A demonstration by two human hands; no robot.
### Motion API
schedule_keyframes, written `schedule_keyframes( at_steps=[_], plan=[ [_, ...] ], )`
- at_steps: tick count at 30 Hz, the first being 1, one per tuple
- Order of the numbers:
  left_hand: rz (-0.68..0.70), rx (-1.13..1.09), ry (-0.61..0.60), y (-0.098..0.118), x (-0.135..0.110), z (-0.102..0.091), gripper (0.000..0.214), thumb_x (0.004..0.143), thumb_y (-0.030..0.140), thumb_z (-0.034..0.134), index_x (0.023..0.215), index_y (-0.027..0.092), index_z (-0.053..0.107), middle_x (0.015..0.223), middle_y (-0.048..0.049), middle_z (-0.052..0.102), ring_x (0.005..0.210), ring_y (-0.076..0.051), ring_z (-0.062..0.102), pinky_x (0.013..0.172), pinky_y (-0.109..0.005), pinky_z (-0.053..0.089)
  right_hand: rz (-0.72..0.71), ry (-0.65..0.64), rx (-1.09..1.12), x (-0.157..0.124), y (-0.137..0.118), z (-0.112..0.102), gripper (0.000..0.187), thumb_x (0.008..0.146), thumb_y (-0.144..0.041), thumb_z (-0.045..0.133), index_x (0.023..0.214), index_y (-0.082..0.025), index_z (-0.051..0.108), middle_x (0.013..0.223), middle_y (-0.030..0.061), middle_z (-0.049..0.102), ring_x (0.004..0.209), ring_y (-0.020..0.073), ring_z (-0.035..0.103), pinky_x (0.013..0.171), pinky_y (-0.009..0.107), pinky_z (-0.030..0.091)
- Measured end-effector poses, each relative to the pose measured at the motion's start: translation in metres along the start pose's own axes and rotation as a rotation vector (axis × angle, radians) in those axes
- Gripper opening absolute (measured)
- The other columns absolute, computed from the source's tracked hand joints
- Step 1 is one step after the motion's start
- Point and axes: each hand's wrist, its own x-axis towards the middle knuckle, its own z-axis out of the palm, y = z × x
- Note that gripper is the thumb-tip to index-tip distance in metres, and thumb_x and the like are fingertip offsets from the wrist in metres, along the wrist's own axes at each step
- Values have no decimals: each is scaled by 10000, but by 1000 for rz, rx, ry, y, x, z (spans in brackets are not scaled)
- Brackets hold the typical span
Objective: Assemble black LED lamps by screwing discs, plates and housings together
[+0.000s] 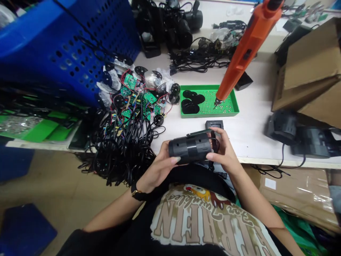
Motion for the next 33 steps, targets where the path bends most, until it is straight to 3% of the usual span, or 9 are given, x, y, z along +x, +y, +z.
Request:
schedule_keyframes(
  at_steps=[4, 6, 8, 14, 19, 21, 25, 29, 33],
  plan=[
    [-207, -14, -239, 5, -2, -14, 558, 819, 493, 803, 1296, 227, 692, 1240, -152, 760, 1084, -395, 744, 888, -541, 621, 26, -176, 60, 16, -4, -11, 839, 651, -649, 867, 1345, -299, 552, 1307, 72, 693, 1122, 279, 690, 965, 440, 568],
    [-271, -9, -276, 5, 2, -17, 549, 866, 593, 727, 1237, 188, 732, 1126, -176, 793, 1003, -391, 770, 817, -500, 628, 23, -193, 37, 21, -6, -12, 812, 664, -644, 847, 1341, -294, 569, 1317, 67, 695, 1198, 293, 669, 1035, 463, 543],
    [-276, -21, -287, 5, 7, -16, 522, 871, 586, 727, 1205, 185, 747, 1054, -168, 807, 938, -366, 783, 743, -435, 621, 26, -183, -3, 22, -8, -11, 801, 675, -642, 830, 1348, -291, 574, 1336, 67, 691, 1240, 303, 652, 1064, 475, 530],
    [-179, -79, -260, 0, 12, -4, 529, 834, 604, 775, 1195, 220, 736, 1035, -137, 809, 847, -344, 783, 652, -391, 569, 36, -93, -42, 12, -7, -11, 786, 778, -621, 771, 1458, -310, 531, 1282, 63, 702, 1266, 306, 631, 1077, 482, 529],
    [-17, -104, -86, -6, 16, 8, 512, 859, 659, 719, 1096, 206, 741, 886, -98, 774, 689, -267, 719, 614, -375, 520, 19, 9, -64, -6, -7, -8, 777, 816, -621, 758, 1484, -333, 486, 1362, 67, 653, 1257, 290, 626, 1077, 463, 532],
    [112, -113, -13, -9, 21, 14, 501, 835, 623, 758, 1116, 209, 736, 921, -84, 758, 769, -258, 708, 685, -384, 541, 34, 45, -93, -16, -5, -2, 789, 817, -638, 757, 1481, -336, 455, 1392, 73, 625, 1237, 283, 629, 1060, 452, 542],
    [240, -76, 59, -19, 32, 28, 636, 756, 494, 882, 1307, 238, 694, 1263, -81, 735, 1255, -307, 644, 1082, -422, 499, 117, 96, -74, -41, 5, 22, 775, 758, -665, 813, 1345, -313, 449, 1343, 75, 627, 1186, 261, 639, 1032, 417, 555],
    [126, -122, -28, -31, 39, 36, 684, 822, 550, 830, 1417, 278, 631, 1409, -76, 680, 1337, -321, 614, 1131, -447, 487, 201, 57, -33, -56, 17, 40, 744, 788, -642, 810, 1303, -294, 402, 1252, 68, 672, 1122, 236, 664, 987, 386, 572],
    [24, -122, -136, -38, 36, 31, 933, 744, 450, 915, 1563, 348, 481, 1456, -74, 647, 1312, -333, 636, 1104, -460, 510, 186, 58, -249, -59, 14, 30, 746, 823, -627, 786, 1365, -247, 441, 1304, 123, 692, 1134, 285, 683, 971, 424, 573]
  ],
)
